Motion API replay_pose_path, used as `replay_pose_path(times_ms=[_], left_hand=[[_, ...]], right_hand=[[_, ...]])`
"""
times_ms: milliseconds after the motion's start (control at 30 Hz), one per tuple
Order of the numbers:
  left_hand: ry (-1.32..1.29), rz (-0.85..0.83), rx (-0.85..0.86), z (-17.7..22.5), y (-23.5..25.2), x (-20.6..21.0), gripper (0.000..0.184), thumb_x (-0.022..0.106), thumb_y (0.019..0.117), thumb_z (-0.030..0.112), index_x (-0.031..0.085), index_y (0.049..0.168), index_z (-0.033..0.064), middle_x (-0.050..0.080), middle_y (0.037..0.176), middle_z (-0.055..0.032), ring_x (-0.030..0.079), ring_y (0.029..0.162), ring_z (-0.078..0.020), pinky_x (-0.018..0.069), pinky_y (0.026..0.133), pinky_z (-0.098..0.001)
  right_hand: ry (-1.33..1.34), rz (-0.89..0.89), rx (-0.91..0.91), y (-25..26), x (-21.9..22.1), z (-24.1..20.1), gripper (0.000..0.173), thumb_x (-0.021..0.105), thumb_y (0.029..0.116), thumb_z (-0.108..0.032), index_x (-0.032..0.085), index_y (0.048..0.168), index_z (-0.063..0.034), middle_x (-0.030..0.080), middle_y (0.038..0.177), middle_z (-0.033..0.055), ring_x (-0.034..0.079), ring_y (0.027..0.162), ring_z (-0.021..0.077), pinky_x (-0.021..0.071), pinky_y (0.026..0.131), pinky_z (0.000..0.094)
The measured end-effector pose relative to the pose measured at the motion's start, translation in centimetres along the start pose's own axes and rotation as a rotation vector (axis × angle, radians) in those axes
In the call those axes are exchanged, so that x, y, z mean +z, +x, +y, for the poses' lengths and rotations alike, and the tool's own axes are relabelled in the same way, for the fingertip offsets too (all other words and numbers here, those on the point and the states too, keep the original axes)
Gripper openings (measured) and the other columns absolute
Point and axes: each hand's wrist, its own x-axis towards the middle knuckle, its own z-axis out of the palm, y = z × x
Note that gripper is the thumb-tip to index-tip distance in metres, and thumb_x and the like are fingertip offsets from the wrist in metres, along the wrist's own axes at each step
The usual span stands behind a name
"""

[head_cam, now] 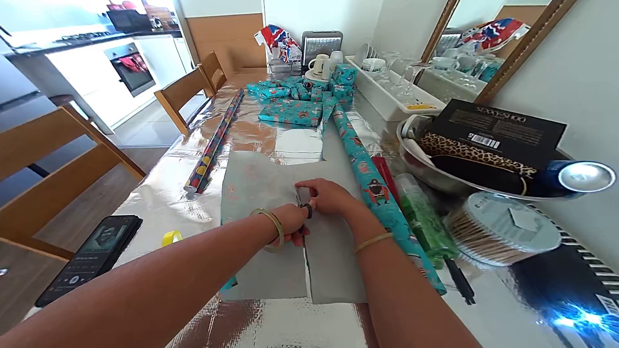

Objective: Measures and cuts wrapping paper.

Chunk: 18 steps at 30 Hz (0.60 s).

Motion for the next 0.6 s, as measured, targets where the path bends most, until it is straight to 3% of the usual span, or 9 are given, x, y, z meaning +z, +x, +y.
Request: replay_pose_path(times_ms=[367, 600], left_hand=[[0.051, 0.012, -0.015, 0.04, -0.18, 0.03, 0.069, 0.023, 0.1076, 0.06, 0.062, 0.101, 0.0042, 0.051, 0.059, 0.0006, 0.036, 0.041, -0.0044, 0.0296, 0.042, -0.0184], [0.046, 0.014, -0.01, -0.21, 0.21, -0.07, 0.067, 0.024, 0.1074, 0.06, 0.061, 0.092, 0.0056, 0.048, 0.056, 0.0016, 0.037, 0.04, -0.0054, 0.0304, 0.041, -0.0188]], right_hand=[[-0.003, 0.002, 0.009, -0.28, -0.1, -0.45, 0.054, 0.062, 0.0985, -0.009, 0.055, 0.15, -0.0229, 0.064, 0.124, 0.0152, 0.062, 0.111, 0.0321, 0.0476, 0.092, 0.0566], [-0.008, 0.013, 0.009, -0.17, -0.07, -0.23, 0.054, 0.058, 0.0977, -0.006, 0.056, 0.149, -0.0233, 0.065, 0.121, 0.0134, 0.062, 0.107, 0.0308, 0.0483, 0.09, 0.0556]])
